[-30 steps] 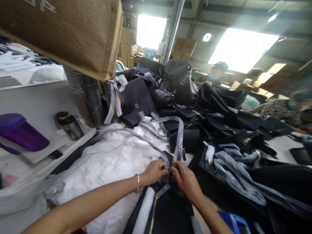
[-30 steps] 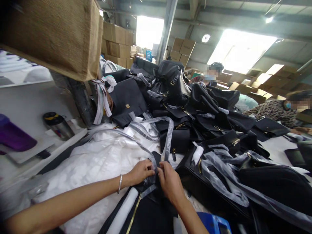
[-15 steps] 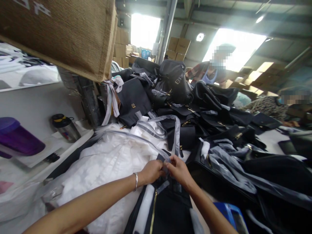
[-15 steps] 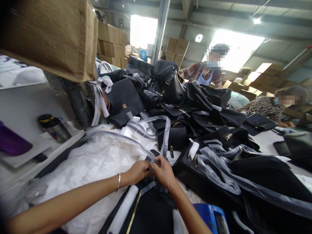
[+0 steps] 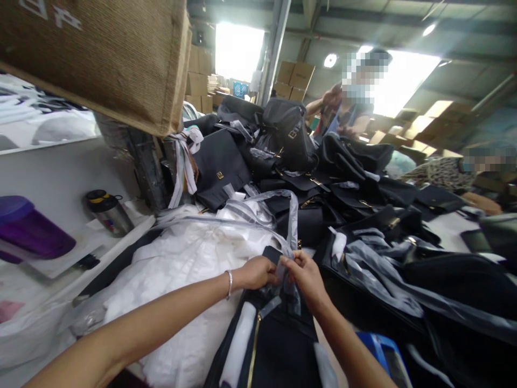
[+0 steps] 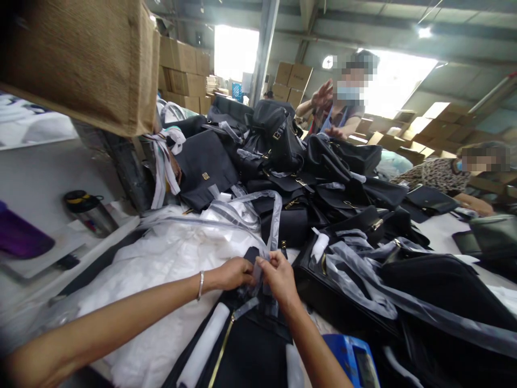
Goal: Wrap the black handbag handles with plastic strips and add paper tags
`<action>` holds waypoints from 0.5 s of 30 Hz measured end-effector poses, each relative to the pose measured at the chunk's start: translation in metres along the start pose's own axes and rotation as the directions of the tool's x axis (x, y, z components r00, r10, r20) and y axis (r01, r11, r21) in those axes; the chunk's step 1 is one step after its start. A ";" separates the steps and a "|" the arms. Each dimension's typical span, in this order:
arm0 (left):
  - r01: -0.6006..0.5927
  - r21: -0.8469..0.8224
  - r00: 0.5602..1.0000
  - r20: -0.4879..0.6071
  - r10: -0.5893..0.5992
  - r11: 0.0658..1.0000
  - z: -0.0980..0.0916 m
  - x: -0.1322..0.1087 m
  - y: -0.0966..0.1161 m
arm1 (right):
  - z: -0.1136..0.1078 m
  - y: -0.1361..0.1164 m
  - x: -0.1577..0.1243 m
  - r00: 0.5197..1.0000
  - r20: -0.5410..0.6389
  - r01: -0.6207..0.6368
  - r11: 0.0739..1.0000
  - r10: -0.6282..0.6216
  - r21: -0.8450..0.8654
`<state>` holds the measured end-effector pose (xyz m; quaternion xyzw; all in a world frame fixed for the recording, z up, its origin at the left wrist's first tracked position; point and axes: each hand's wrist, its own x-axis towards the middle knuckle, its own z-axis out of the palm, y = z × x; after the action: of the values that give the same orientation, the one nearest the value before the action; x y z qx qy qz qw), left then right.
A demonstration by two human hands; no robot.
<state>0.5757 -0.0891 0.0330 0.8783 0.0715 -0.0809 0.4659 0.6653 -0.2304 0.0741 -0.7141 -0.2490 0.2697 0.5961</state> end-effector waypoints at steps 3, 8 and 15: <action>0.055 -0.120 0.994 0.099 -0.043 0.991 0.004 -0.004 0.007 | -0.001 -0.004 0.002 1.000 0.025 0.011 0.999 -0.012 0.049; 0.158 -0.268 0.976 0.189 -0.109 0.950 0.021 -0.012 0.010 | -0.005 0.001 -0.001 0.999 0.049 0.014 0.997 -0.018 0.076; 0.212 -0.395 0.976 0.130 -0.174 0.894 0.033 -0.009 0.001 | -0.014 0.018 -0.002 1.000 0.026 0.016 1.000 -0.016 0.004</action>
<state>0.5649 -0.1171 0.0171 0.7460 0.1520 -0.1502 0.6307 0.6741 -0.2445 0.0581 -0.7074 -0.2623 0.2746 0.5961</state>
